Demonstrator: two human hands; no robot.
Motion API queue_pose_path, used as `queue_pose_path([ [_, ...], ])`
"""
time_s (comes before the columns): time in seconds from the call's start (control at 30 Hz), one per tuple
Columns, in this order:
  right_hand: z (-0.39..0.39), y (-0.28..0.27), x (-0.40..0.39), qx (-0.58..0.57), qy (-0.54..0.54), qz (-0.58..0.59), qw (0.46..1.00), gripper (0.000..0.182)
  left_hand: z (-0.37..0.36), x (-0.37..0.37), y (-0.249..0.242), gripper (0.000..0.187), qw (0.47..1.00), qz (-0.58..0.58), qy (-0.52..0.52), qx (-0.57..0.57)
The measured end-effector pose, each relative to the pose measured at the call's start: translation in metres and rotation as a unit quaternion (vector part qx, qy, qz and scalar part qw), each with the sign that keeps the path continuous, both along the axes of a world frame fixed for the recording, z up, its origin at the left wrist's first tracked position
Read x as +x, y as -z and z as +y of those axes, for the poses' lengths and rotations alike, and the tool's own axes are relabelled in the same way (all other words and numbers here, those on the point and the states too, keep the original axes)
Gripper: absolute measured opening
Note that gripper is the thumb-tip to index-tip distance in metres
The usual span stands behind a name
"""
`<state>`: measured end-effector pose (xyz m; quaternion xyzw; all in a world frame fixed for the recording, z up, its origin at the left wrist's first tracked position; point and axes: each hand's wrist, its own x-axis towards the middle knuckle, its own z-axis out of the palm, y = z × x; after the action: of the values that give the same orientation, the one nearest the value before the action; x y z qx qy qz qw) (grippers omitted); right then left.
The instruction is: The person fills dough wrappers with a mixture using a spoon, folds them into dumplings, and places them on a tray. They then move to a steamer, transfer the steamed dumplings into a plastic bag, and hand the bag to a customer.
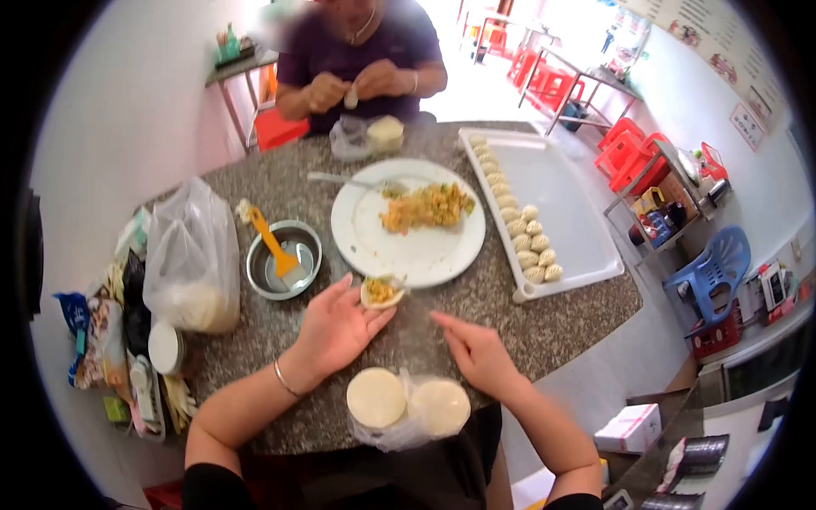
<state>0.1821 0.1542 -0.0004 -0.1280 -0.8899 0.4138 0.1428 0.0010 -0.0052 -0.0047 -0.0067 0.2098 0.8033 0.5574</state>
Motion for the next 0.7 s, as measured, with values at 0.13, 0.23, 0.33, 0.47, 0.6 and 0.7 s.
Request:
queue_pose_path([
  [0.13, 0.004, -0.007, -0.002, 0.036, -0.016, 0.049, 0.998, 0.033, -0.007, -0.003, -0.017, 0.055, 0.999, 0.03, 0.002, -0.012],
  [0.23, 0.004, -0.016, -0.01, 0.004, -0.008, 0.125, 0.992, 0.033, -0.009, -0.012, -0.026, 0.055, 0.998, 0.052, -0.025, -0.012],
  [0.33, 0.018, -0.015, -0.024, 0.007, 0.022, 0.137, 0.99, 0.033, -0.009, -0.016, -0.029, 0.05, 0.997, 0.07, -0.042, -0.01],
  [0.47, 0.043, 0.005, -0.043, 0.14, 0.063, 0.112, 0.982, 0.026, -0.007, -0.013, -0.028, 0.045, 0.974, 0.217, -0.033, -0.047],
  [0.6, 0.039, -0.001, -0.058, 0.253, 0.119, 0.053, 0.959, 0.026, -0.006, -0.013, -0.028, 0.049, 0.935, 0.326, -0.07, -0.121],
  [0.7, 0.042, -0.012, -0.084, 0.267, 0.067, 0.188, 0.943, 0.026, 0.0, -0.012, -0.033, 0.044, 0.934, 0.322, -0.095, -0.121],
])
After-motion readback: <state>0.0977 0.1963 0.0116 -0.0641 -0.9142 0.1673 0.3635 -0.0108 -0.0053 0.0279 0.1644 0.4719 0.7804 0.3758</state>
